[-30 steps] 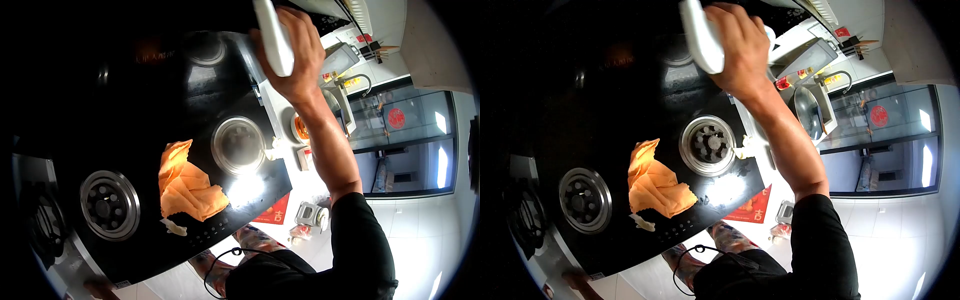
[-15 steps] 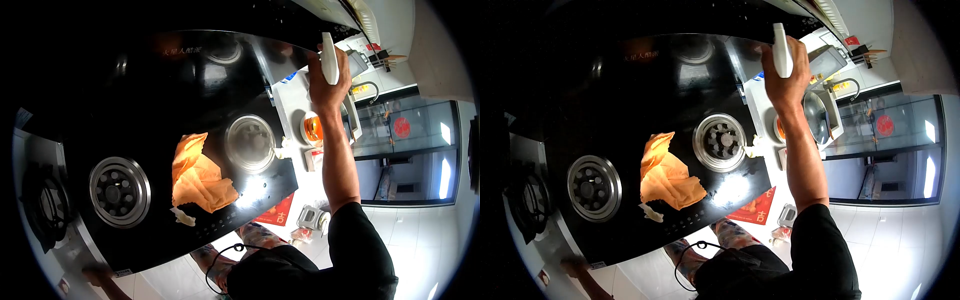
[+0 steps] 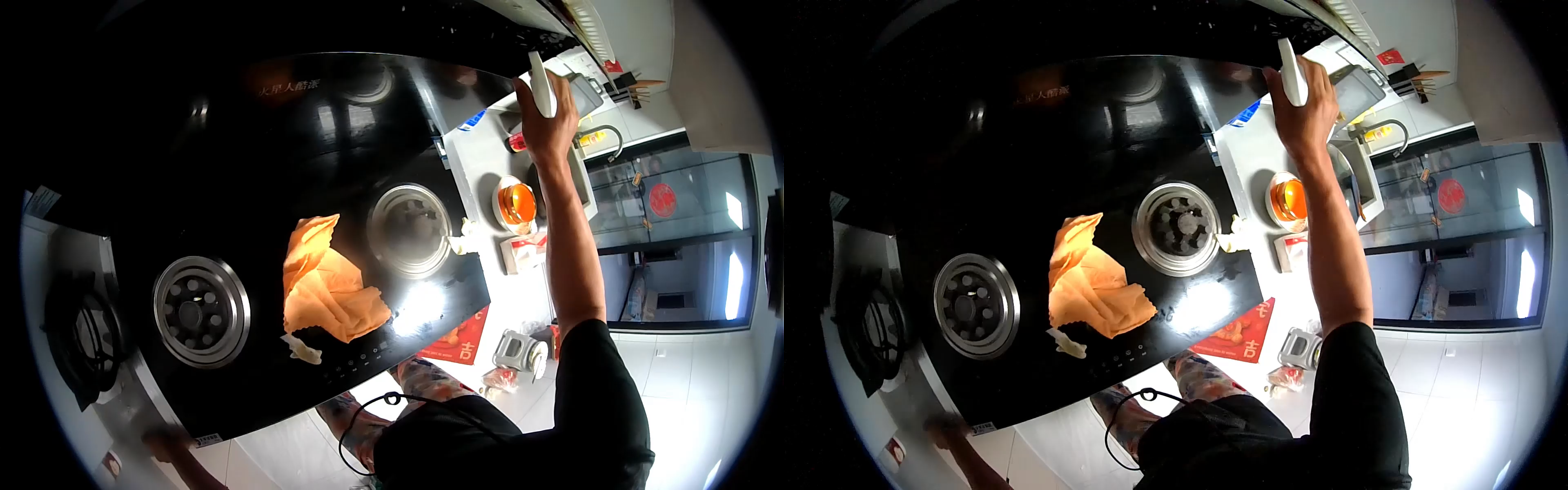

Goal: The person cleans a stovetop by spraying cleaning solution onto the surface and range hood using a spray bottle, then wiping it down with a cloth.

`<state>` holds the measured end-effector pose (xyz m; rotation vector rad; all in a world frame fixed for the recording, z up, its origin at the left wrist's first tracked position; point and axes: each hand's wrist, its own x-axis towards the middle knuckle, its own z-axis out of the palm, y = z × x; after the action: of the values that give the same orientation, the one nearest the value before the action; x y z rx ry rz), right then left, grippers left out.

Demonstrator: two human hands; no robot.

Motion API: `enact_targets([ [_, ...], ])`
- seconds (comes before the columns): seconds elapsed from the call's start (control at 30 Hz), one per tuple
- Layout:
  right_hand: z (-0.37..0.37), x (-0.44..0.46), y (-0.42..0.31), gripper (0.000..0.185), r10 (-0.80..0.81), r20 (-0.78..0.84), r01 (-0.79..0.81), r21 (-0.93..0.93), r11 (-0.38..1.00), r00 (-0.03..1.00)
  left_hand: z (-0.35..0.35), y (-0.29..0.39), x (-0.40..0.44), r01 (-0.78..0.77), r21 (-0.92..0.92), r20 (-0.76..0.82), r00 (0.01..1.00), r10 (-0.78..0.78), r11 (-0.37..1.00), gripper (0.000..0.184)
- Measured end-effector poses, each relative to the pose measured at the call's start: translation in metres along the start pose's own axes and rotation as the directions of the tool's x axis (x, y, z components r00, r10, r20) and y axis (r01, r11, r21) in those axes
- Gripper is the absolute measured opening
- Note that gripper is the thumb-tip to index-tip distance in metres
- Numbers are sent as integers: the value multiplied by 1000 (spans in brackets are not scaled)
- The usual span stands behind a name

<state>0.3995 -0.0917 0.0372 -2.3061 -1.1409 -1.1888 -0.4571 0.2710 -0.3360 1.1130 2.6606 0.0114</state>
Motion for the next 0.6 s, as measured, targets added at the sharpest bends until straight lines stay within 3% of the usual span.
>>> enact_targets([
  [0.03, -2, -6, -7, 45, 60, 33, -62, 57, 996, 998, 1, -6, 10, -92, 120, 13, 996, 91, 989, 77],
  [0.07, -1, -9, -13, 43, 187, 47, -191, 125, 973, 981, -1, 2, 11, 144, -214, -54, 986, -159, 966, 75],
  [0.1, 1, -11, -16, 43, 191, 47, -196, 127, 972, 980, -3, 12, 10, 327, -528, -31, 915, -403, 784, 73],
  [0.17, 4, -12, -19, 41, 106, 98, -116, 100, 988, 990, -9, 20, 1, 346, -565, -8, 906, -424, 749, 73],
  [0.33, 15, 7, -25, 43, -127, 42, 125, 50, 991, 991, -23, 42, -41, 414, -621, 27, 860, -510, 665, 72],
  [0.43, 20, 28, -23, 38, -231, 83, 234, -29, 972, 969, -22, 40, -47, 288, -622, 11, 933, -360, 728, 71],
  [0.47, 26, 31, -12, 35, -132, 11, 133, -100, 986, 991, -27, 46, -60, 288, -508, -2, 942, -336, 811, 72],
  [0.5, 28, 36, 3, 37, 97, 44, -83, -241, 967, 994, -29, 46, -60, 286, -445, -10, 946, -324, 849, 72],
  [0.53, 24, 34, 22, 39, 90, 59, -75, -227, 971, 994, -31, 46, -59, 282, -380, -17, 950, -311, 881, 72],
  [0.6, 17, 27, 36, 46, 46, 72, -32, -180, 983, 996, -24, 33, -36, 383, -436, 135, 922, -362, 815, 65],
])
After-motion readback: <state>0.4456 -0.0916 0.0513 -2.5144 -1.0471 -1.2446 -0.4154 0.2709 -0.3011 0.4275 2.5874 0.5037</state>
